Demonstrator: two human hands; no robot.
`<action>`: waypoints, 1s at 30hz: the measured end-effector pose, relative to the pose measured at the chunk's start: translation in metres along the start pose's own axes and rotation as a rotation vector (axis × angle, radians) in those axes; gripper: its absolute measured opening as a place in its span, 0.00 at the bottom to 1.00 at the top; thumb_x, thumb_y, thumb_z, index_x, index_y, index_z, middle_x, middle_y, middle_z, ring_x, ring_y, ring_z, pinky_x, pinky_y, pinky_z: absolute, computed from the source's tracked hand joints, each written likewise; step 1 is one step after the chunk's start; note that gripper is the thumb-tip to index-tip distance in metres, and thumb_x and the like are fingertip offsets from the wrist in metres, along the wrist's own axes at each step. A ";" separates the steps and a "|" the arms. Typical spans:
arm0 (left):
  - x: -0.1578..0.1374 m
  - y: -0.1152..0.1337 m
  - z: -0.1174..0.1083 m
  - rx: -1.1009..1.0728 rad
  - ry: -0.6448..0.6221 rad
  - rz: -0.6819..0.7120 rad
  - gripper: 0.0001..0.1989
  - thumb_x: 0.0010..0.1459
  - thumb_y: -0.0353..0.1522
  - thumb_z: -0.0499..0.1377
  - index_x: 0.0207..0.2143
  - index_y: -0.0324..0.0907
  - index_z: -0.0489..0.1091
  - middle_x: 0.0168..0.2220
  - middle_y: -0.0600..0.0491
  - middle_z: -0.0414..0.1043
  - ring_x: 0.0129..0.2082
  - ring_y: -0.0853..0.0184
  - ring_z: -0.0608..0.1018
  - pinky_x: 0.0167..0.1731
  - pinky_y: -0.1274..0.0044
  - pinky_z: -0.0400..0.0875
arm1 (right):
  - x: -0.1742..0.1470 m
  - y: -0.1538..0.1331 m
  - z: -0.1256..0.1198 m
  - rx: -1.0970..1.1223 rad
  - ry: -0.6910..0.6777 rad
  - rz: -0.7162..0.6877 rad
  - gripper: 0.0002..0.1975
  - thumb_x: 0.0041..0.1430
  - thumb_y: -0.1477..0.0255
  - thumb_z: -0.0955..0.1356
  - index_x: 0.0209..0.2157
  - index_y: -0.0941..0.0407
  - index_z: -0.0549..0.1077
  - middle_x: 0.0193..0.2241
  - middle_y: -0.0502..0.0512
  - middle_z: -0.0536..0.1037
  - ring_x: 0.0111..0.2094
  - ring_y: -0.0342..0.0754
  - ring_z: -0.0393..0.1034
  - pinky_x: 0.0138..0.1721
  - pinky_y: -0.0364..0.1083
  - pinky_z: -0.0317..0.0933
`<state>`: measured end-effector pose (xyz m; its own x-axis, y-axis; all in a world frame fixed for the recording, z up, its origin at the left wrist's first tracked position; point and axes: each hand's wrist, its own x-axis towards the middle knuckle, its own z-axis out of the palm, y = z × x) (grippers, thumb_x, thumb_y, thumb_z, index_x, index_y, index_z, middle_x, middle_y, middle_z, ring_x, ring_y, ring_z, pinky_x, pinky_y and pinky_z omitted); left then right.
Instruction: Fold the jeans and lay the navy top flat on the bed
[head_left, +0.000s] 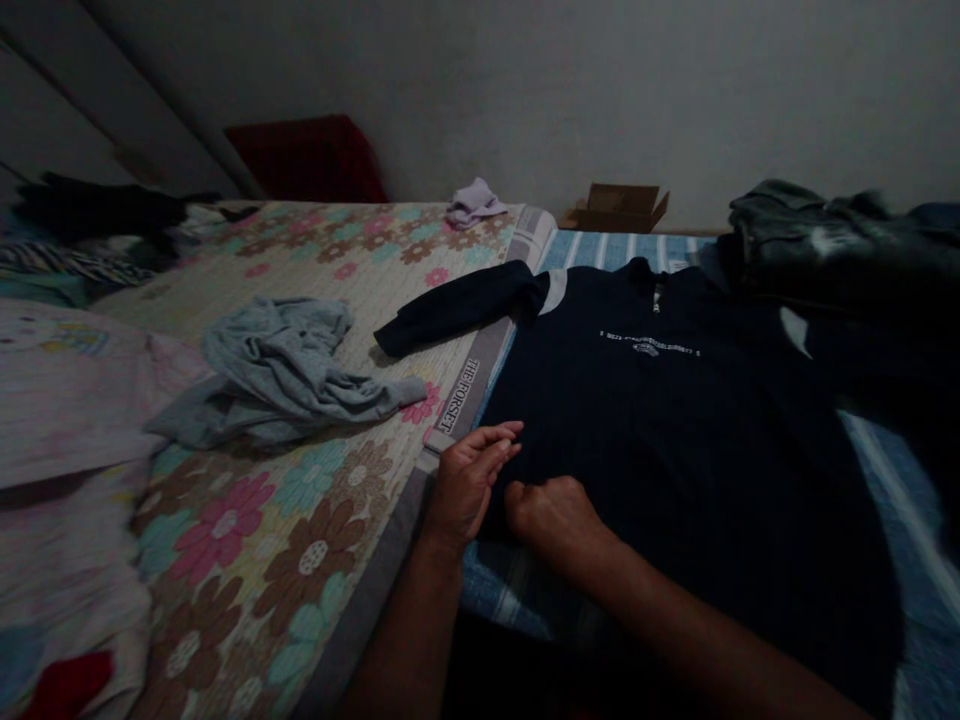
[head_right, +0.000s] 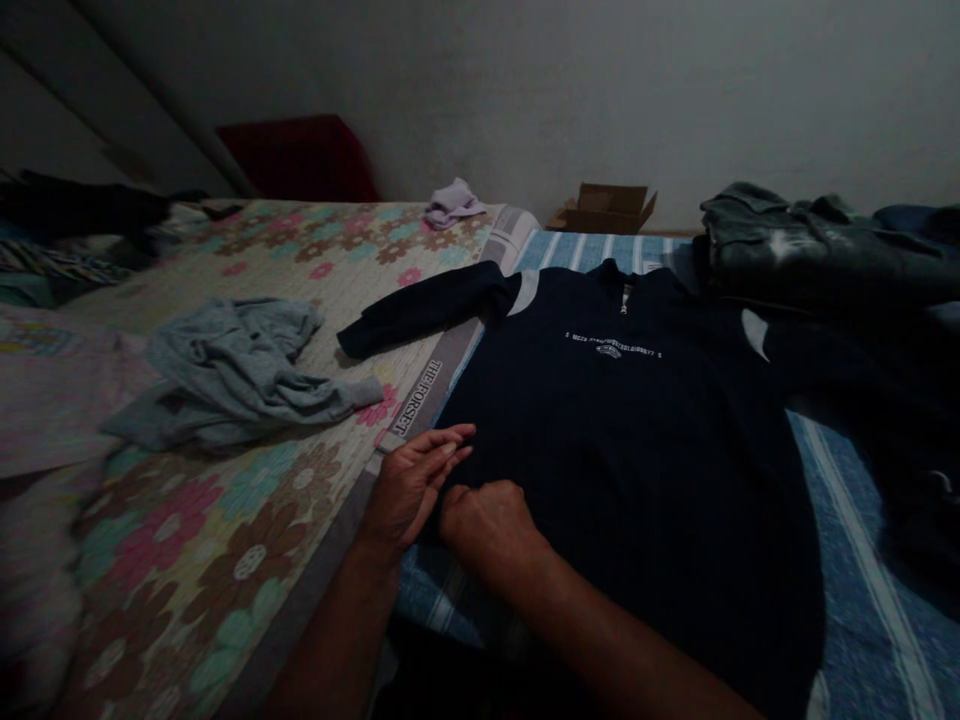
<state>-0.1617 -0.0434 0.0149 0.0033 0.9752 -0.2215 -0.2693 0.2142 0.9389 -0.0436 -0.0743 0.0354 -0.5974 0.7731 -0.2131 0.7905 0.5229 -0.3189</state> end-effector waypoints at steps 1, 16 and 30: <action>0.000 0.000 0.000 -0.001 0.002 -0.002 0.06 0.44 0.31 0.64 0.28 0.38 0.74 0.43 0.46 0.75 0.46 0.61 0.74 0.49 0.69 0.65 | 0.001 0.001 0.001 -0.007 0.005 -0.004 0.12 0.59 0.81 0.57 0.36 0.63 0.69 0.29 0.68 0.77 0.30 0.54 0.75 0.26 0.46 0.59; 0.000 0.001 0.000 0.011 -0.002 -0.002 0.08 0.45 0.31 0.64 0.29 0.38 0.74 0.43 0.46 0.75 0.47 0.60 0.73 0.50 0.69 0.65 | -0.047 -0.023 0.028 0.488 -0.064 -0.392 0.07 0.55 0.72 0.63 0.25 0.57 0.69 0.20 0.46 0.71 0.17 0.37 0.54 0.20 0.38 0.45; 0.008 0.015 0.007 0.542 0.018 0.171 0.05 0.47 0.33 0.61 0.27 0.44 0.76 0.35 0.51 0.77 0.37 0.61 0.76 0.42 0.71 0.67 | -0.046 -0.012 0.014 0.432 0.023 -0.410 0.06 0.57 0.75 0.62 0.34 0.53 0.70 0.27 0.46 0.74 0.23 0.39 0.64 0.23 0.39 0.50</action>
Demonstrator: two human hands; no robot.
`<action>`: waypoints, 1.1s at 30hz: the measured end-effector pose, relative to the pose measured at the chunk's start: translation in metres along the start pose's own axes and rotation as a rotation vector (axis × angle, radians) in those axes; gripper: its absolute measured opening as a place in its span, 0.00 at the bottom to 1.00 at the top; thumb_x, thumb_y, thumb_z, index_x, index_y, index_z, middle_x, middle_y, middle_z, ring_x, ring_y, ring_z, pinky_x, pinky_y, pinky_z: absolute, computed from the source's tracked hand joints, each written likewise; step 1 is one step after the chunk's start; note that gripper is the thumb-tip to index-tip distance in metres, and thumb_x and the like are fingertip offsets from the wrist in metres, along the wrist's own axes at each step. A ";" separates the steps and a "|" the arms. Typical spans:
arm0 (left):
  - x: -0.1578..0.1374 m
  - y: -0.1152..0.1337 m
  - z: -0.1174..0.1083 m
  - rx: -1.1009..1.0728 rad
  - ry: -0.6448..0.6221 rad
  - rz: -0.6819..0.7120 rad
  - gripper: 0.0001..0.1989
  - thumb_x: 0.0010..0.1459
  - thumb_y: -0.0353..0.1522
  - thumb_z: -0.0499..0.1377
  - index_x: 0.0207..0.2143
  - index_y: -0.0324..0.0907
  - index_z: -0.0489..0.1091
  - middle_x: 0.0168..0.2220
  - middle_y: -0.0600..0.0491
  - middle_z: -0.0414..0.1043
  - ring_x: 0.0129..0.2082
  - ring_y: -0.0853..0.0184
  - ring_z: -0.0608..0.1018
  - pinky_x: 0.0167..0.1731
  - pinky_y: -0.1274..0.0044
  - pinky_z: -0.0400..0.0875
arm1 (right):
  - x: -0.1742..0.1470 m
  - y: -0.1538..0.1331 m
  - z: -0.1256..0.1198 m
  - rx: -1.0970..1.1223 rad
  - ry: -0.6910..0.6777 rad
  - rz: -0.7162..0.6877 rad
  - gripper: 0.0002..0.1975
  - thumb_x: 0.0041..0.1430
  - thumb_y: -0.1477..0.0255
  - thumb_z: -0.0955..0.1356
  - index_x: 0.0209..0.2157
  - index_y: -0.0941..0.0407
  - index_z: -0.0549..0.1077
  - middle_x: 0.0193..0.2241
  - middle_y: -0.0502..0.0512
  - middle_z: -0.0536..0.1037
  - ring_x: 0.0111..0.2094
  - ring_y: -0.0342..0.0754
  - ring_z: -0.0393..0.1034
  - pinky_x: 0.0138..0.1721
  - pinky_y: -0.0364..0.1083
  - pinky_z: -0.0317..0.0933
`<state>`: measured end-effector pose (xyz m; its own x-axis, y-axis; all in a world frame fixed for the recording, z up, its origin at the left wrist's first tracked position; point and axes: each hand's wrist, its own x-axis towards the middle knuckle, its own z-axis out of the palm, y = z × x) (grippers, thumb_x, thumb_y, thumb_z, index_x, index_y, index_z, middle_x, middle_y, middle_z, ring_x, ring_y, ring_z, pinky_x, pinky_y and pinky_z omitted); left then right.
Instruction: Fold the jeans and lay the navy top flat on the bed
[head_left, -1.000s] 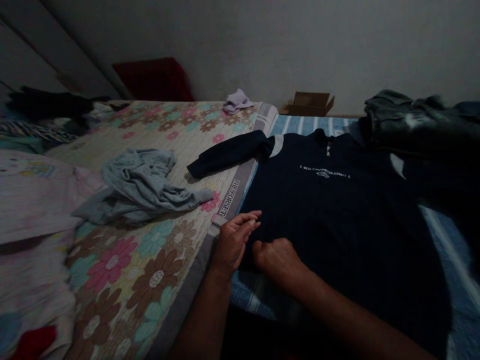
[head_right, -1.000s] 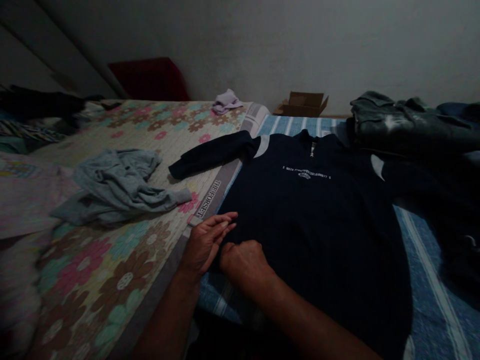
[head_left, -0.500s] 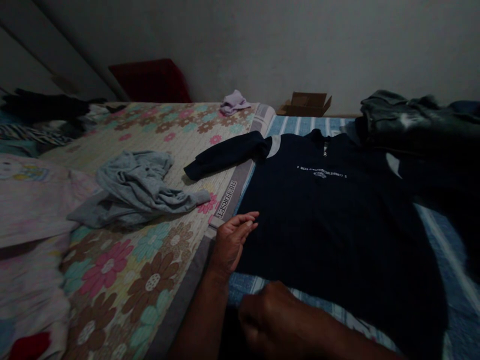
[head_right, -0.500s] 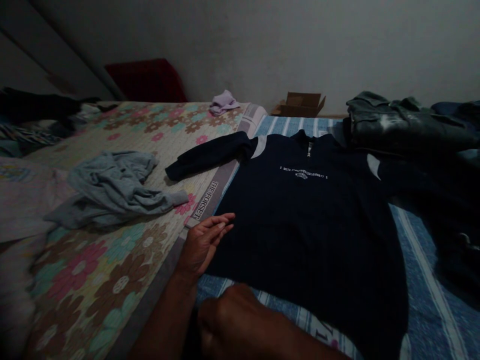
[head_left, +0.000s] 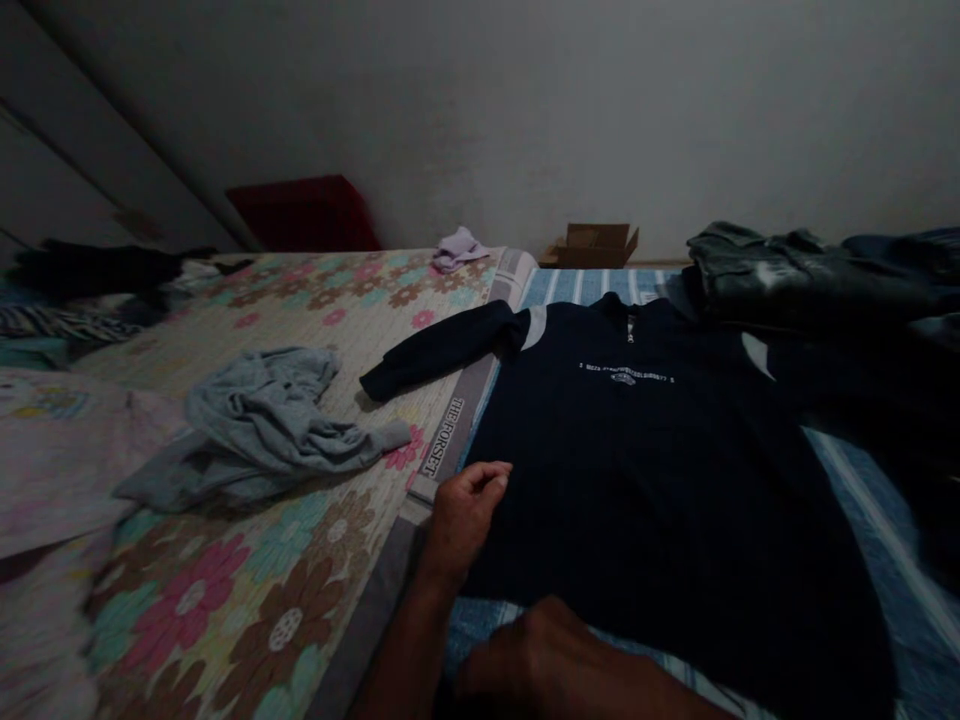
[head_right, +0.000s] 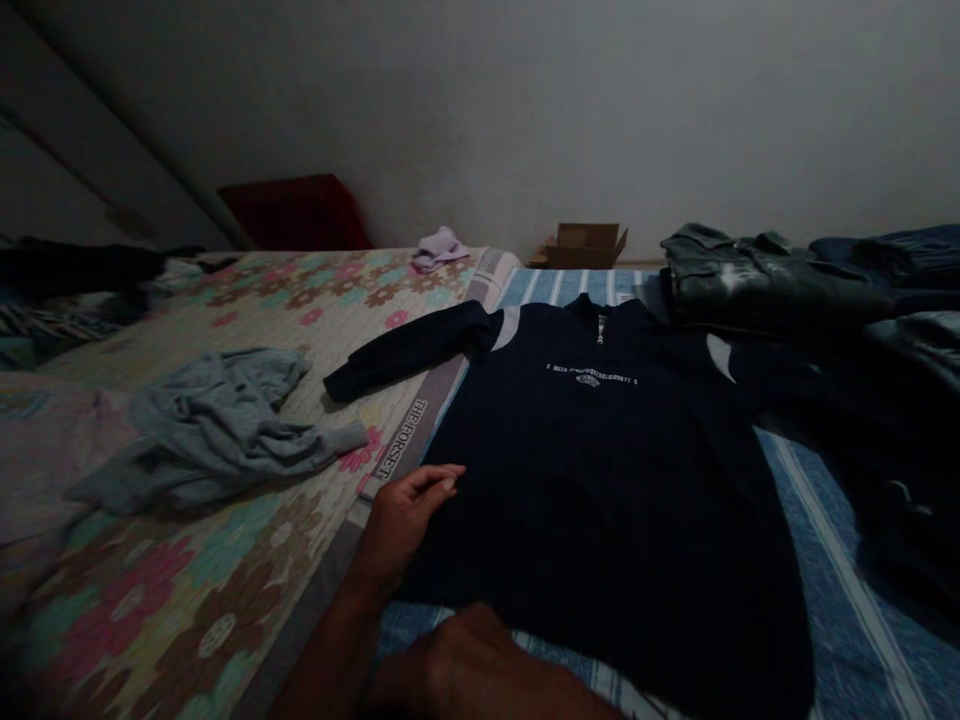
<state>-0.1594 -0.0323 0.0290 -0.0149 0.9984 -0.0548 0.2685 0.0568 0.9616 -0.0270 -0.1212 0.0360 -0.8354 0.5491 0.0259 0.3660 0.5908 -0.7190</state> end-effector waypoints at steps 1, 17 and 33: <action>0.005 0.003 0.000 0.091 0.007 0.037 0.05 0.47 0.32 0.60 0.27 0.45 0.76 0.32 0.52 0.77 0.35 0.61 0.76 0.40 0.72 0.67 | -0.002 0.004 -0.010 -0.011 0.045 0.034 0.07 0.57 0.76 0.62 0.35 0.54 0.69 0.28 0.47 0.74 0.23 0.39 0.64 0.23 0.39 0.50; 0.095 0.006 0.030 0.902 -0.115 0.271 0.10 0.51 0.27 0.57 0.35 0.41 0.76 0.34 0.47 0.72 0.36 0.59 0.75 0.36 0.73 0.64 | -0.030 0.103 -0.032 -0.267 0.527 0.407 0.11 0.62 0.76 0.57 0.29 0.56 0.67 0.25 0.50 0.70 0.26 0.41 0.62 0.28 0.41 0.49; 0.097 0.009 0.043 1.295 -0.233 0.311 0.10 0.56 0.25 0.51 0.33 0.39 0.71 0.36 0.47 0.69 0.39 0.62 0.73 0.36 0.74 0.66 | -0.031 0.110 -0.029 -0.172 0.599 0.339 0.11 0.62 0.74 0.57 0.28 0.55 0.65 0.24 0.50 0.69 0.25 0.42 0.62 0.27 0.42 0.48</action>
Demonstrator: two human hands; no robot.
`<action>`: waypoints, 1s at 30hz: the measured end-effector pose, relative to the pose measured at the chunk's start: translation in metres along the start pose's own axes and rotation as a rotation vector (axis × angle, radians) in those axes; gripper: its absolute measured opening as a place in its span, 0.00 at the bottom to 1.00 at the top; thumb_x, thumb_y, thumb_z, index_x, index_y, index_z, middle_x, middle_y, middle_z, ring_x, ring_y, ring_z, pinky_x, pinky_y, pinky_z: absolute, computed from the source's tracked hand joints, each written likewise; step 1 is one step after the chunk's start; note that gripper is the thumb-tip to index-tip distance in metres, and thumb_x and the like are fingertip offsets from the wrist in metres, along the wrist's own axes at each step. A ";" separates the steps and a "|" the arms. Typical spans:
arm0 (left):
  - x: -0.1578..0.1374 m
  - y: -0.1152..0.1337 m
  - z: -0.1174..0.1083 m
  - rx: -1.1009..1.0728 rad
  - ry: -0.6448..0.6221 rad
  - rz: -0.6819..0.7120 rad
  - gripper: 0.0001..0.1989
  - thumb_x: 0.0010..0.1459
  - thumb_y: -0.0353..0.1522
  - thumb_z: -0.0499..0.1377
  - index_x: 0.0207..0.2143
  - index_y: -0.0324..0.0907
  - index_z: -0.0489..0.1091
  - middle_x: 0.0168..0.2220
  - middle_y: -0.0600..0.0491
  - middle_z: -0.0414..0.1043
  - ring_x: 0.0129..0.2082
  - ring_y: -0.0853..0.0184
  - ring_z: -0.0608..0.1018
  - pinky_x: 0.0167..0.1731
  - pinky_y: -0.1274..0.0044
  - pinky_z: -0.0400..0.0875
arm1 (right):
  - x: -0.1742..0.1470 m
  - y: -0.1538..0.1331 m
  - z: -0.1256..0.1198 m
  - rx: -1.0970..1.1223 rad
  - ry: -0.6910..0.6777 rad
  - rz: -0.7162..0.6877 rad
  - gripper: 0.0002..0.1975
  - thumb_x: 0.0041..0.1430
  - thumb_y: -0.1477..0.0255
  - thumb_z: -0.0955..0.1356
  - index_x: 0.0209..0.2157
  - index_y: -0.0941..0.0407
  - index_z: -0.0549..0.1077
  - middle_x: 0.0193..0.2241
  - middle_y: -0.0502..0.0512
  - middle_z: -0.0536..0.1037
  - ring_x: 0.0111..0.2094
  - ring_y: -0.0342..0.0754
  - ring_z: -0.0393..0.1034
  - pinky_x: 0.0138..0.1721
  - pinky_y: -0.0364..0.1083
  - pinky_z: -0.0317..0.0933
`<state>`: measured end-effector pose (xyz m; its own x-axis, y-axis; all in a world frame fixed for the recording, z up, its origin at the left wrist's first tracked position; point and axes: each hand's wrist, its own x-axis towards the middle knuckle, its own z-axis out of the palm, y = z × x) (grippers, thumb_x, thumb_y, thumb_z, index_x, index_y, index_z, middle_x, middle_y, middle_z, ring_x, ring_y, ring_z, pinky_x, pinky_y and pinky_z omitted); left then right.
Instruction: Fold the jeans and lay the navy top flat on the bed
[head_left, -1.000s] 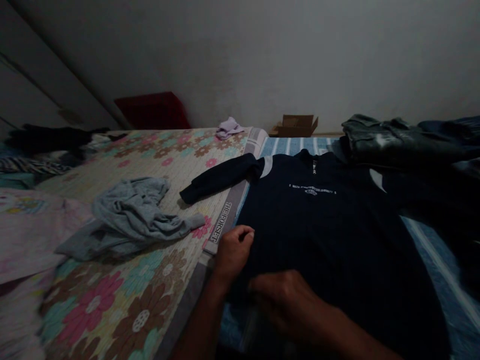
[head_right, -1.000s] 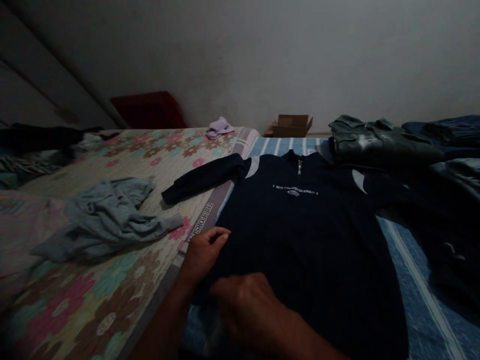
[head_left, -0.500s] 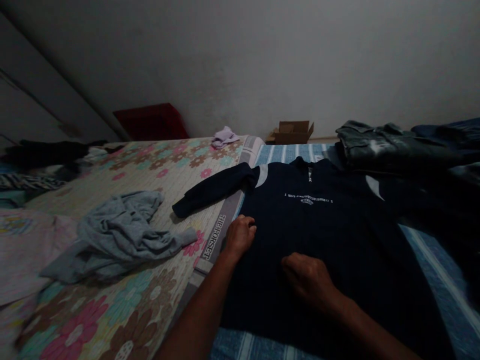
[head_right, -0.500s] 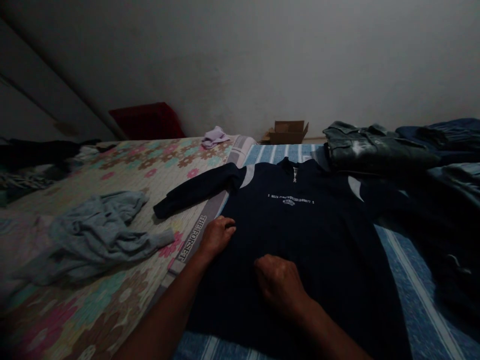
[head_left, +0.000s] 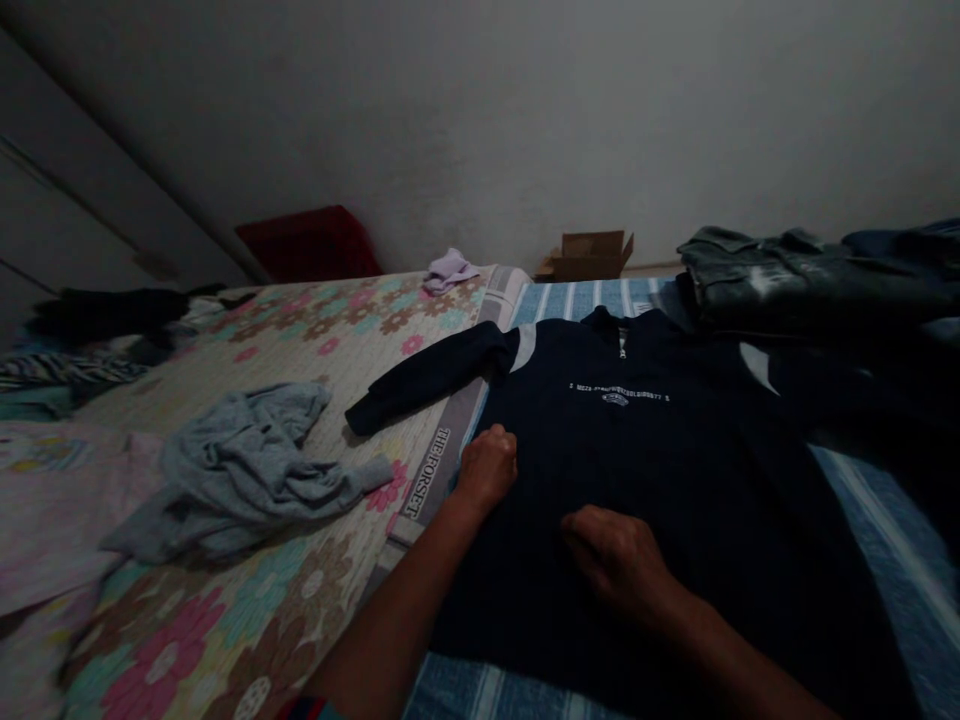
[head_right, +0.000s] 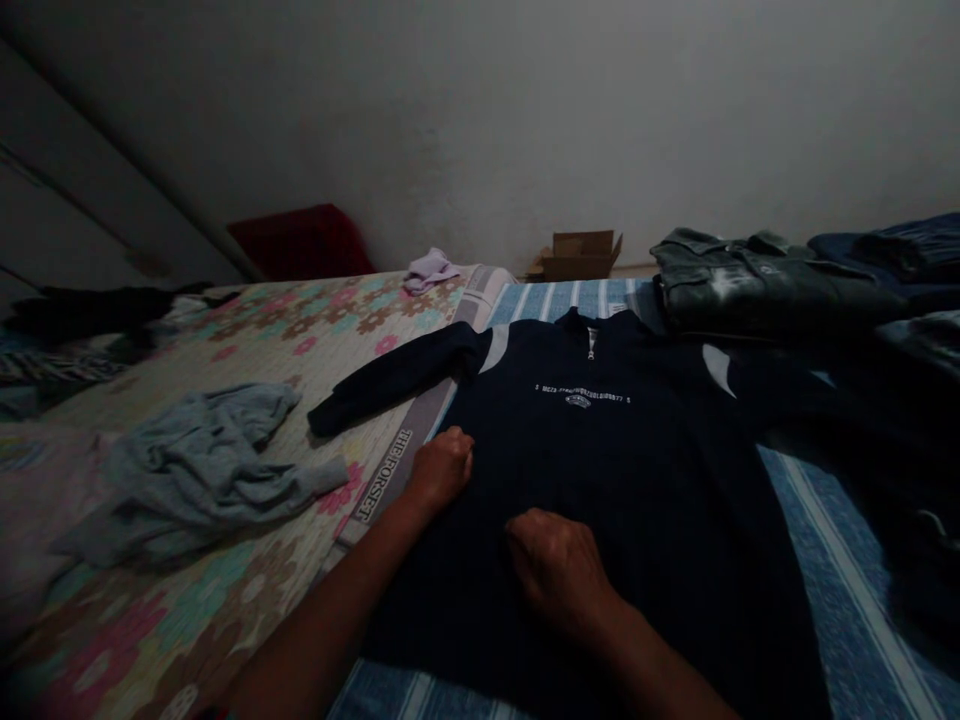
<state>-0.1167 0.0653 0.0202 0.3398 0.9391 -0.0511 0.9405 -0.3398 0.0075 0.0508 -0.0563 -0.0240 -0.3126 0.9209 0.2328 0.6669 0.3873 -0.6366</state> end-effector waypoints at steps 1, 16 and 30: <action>0.000 0.000 0.000 0.000 0.002 0.002 0.09 0.56 0.25 0.51 0.33 0.39 0.71 0.37 0.47 0.69 0.39 0.62 0.73 0.37 0.74 0.66 | 0.000 0.000 0.000 -0.002 0.003 -0.001 0.11 0.62 0.74 0.57 0.27 0.55 0.65 0.24 0.49 0.68 0.25 0.42 0.62 0.27 0.42 0.48; -0.001 -0.023 -0.002 -0.145 0.057 0.037 0.10 0.59 0.26 0.48 0.32 0.41 0.69 0.34 0.51 0.71 0.36 0.68 0.74 0.38 0.78 0.66 | 0.002 -0.001 -0.001 0.008 0.007 0.000 0.11 0.62 0.74 0.57 0.28 0.56 0.66 0.24 0.50 0.69 0.25 0.42 0.63 0.27 0.41 0.49; 0.004 -0.007 -0.003 0.103 -0.065 0.061 0.11 0.59 0.26 0.49 0.35 0.39 0.71 0.37 0.46 0.70 0.37 0.63 0.75 0.34 0.75 0.66 | 0.002 -0.001 -0.002 0.041 0.022 0.009 0.10 0.61 0.75 0.58 0.28 0.55 0.66 0.24 0.50 0.69 0.25 0.42 0.62 0.27 0.41 0.49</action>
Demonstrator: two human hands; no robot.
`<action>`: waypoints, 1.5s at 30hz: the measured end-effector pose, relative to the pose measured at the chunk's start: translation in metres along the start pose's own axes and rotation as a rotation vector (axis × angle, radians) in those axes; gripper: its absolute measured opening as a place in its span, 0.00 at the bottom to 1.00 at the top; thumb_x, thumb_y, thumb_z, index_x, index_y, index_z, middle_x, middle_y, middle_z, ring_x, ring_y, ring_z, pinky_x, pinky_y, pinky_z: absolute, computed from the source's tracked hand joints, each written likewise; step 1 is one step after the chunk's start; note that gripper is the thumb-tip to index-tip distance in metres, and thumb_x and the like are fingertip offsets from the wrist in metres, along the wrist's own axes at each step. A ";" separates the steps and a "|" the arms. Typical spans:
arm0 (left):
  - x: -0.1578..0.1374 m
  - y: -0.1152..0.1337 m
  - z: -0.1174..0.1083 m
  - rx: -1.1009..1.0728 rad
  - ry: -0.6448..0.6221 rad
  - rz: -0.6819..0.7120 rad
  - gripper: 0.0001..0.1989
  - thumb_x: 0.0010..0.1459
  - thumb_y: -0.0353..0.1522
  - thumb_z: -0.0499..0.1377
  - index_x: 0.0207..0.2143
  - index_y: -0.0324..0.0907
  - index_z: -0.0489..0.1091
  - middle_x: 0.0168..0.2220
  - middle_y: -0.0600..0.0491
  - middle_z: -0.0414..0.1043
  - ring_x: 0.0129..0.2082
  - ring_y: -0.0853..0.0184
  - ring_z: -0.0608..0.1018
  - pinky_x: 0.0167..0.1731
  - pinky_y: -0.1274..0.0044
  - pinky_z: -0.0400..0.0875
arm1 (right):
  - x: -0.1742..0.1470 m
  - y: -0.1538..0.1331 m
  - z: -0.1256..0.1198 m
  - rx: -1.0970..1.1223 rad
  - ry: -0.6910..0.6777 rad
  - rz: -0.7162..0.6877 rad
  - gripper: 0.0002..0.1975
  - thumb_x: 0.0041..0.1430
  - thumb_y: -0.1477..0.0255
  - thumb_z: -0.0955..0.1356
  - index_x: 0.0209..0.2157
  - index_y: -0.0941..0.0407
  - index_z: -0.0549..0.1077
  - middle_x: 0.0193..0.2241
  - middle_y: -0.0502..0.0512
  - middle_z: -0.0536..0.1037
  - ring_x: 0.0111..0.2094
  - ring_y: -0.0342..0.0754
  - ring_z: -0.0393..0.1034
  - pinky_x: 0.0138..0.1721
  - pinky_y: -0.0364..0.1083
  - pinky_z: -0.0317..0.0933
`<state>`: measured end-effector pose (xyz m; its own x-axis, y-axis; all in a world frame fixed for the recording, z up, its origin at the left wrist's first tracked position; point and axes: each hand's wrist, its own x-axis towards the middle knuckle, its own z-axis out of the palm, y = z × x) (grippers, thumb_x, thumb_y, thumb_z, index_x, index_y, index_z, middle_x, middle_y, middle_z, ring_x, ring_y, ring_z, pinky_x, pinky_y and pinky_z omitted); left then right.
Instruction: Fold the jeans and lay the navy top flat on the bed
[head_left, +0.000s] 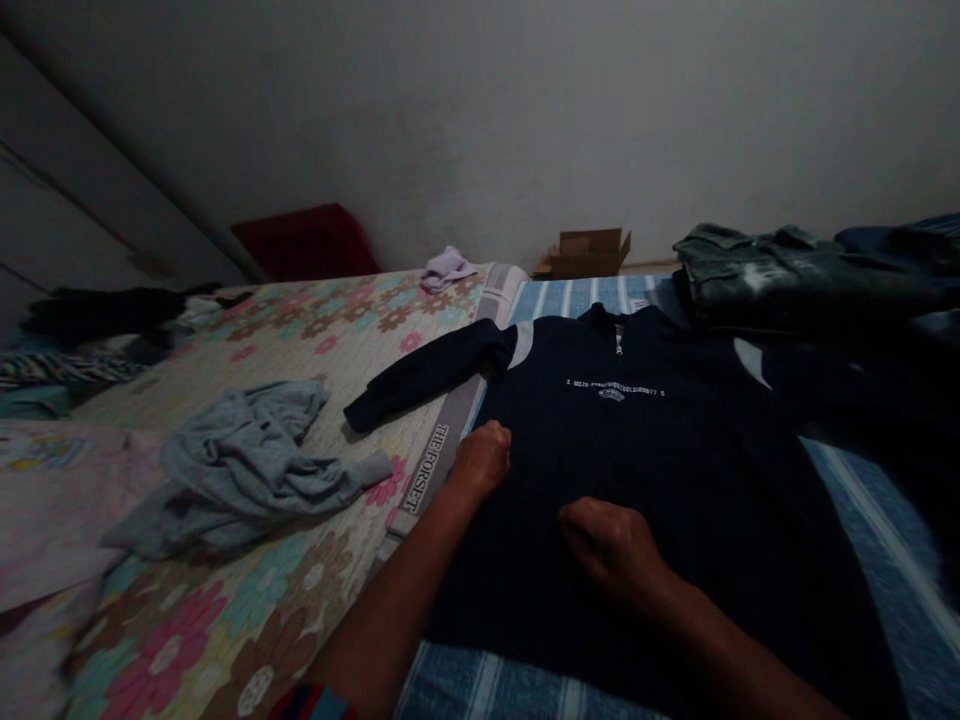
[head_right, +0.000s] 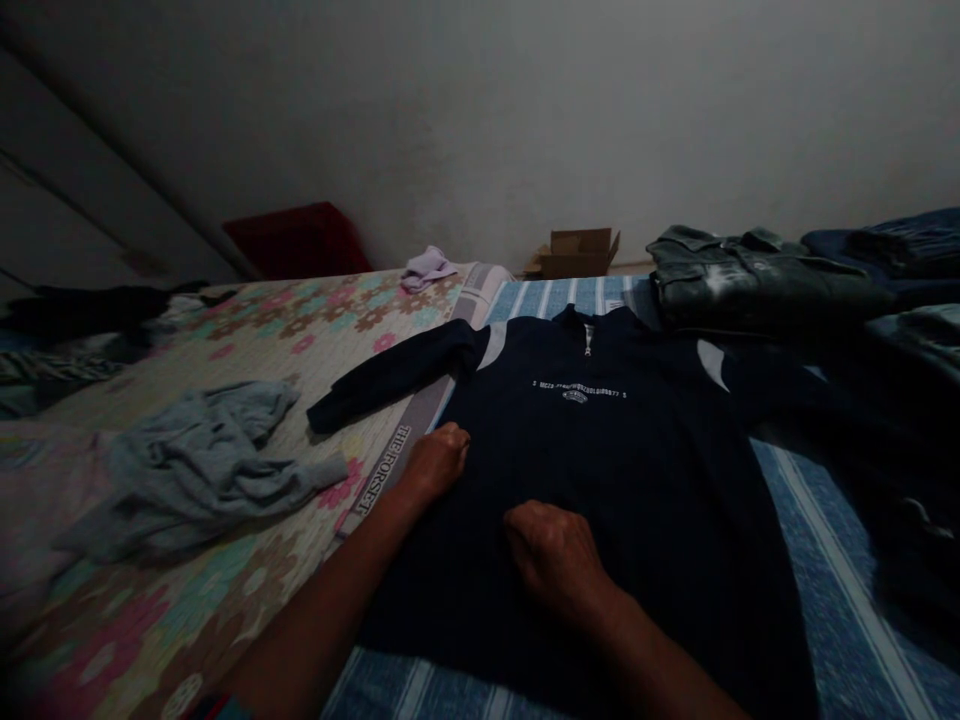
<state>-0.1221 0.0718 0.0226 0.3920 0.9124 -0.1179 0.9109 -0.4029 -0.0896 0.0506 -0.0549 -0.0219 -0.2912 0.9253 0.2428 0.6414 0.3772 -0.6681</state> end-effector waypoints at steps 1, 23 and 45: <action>0.001 0.001 -0.001 0.012 -0.001 0.002 0.11 0.59 0.26 0.48 0.35 0.38 0.71 0.37 0.46 0.70 0.38 0.62 0.75 0.34 0.75 0.66 | 0.000 0.000 0.000 0.004 0.005 0.002 0.10 0.61 0.75 0.58 0.28 0.55 0.66 0.24 0.50 0.69 0.25 0.42 0.62 0.27 0.41 0.48; -0.014 -0.055 -0.016 0.043 0.055 -0.317 0.12 0.59 0.29 0.46 0.37 0.37 0.68 0.37 0.42 0.73 0.39 0.59 0.75 0.35 0.74 0.65 | 0.000 -0.002 -0.004 0.010 -0.019 0.011 0.10 0.61 0.75 0.58 0.29 0.55 0.67 0.25 0.50 0.70 0.26 0.41 0.64 0.28 0.41 0.52; -0.119 -0.043 -0.052 -0.907 -0.711 0.032 0.12 0.45 0.41 0.55 0.21 0.41 0.63 0.20 0.56 0.65 0.19 0.73 0.65 0.20 0.81 0.60 | 0.005 -0.002 -0.003 -0.020 0.012 0.008 0.09 0.59 0.77 0.59 0.29 0.55 0.68 0.26 0.50 0.72 0.27 0.42 0.66 0.27 0.41 0.52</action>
<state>-0.2010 -0.0161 0.0922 0.5182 0.5394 -0.6638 0.7725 0.0379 0.6339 0.0497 -0.0514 -0.0175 -0.2781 0.9285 0.2461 0.6578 0.3708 -0.6556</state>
